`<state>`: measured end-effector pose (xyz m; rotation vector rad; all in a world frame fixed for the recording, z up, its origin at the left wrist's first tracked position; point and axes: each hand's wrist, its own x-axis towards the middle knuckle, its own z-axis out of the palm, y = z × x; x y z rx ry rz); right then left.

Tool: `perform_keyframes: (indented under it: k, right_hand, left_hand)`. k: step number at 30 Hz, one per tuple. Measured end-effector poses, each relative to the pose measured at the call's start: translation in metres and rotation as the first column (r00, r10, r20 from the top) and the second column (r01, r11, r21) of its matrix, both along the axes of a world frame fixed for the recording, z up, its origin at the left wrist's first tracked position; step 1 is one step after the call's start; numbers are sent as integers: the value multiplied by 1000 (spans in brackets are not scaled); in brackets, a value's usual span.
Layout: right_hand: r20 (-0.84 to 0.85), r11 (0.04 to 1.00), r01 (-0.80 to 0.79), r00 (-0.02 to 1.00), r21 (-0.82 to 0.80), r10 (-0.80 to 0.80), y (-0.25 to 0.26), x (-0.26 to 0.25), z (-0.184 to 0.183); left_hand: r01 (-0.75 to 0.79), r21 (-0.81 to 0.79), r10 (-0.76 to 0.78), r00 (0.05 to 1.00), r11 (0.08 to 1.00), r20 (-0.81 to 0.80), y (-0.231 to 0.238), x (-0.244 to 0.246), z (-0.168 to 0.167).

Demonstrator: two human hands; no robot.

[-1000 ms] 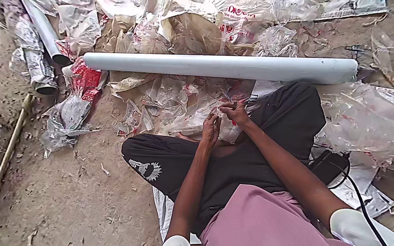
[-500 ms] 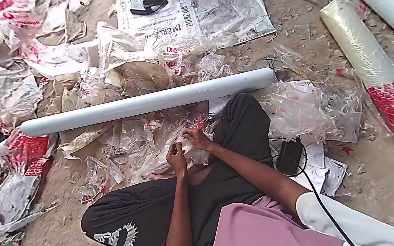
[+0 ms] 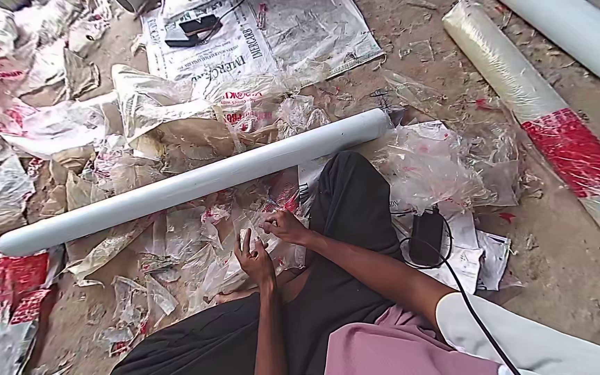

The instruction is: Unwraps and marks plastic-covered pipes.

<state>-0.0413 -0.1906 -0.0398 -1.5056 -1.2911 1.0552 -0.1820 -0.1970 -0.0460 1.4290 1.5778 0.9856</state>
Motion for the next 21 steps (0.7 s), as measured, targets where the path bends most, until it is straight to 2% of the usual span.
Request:
perform_keyframes:
  k: [3, 5, 9, 16, 21]
  right_hand:
    - [-133, 1000, 16, 991, 1, -16, 0, 4, 2]
    - [-164, 999, 39, 986, -17, -41, 2, 4, 2]
    - [-152, 998, 46, 987, -44, -52, 2, 5, 4]
    - [-128, 996, 18, 991, -83, -29, 3, 2, 6]
    - [-80, 992, 50, 995, -119, -60, 1, 6, 5]
  left_hand:
    - [10, 82, -10, 1000, 997, -2, -1, -1, -2]
    - [9, 100, -7, 1000, 995, -18, 0, -4, -2]
    - [-33, 79, 37, 999, 996, -38, 0, -4, -3]
    - [24, -3, -23, 989, 1000, 146, 2, 0, -1]
    - [-23, -40, 29, 987, 999, 155, 2, -1, -6]
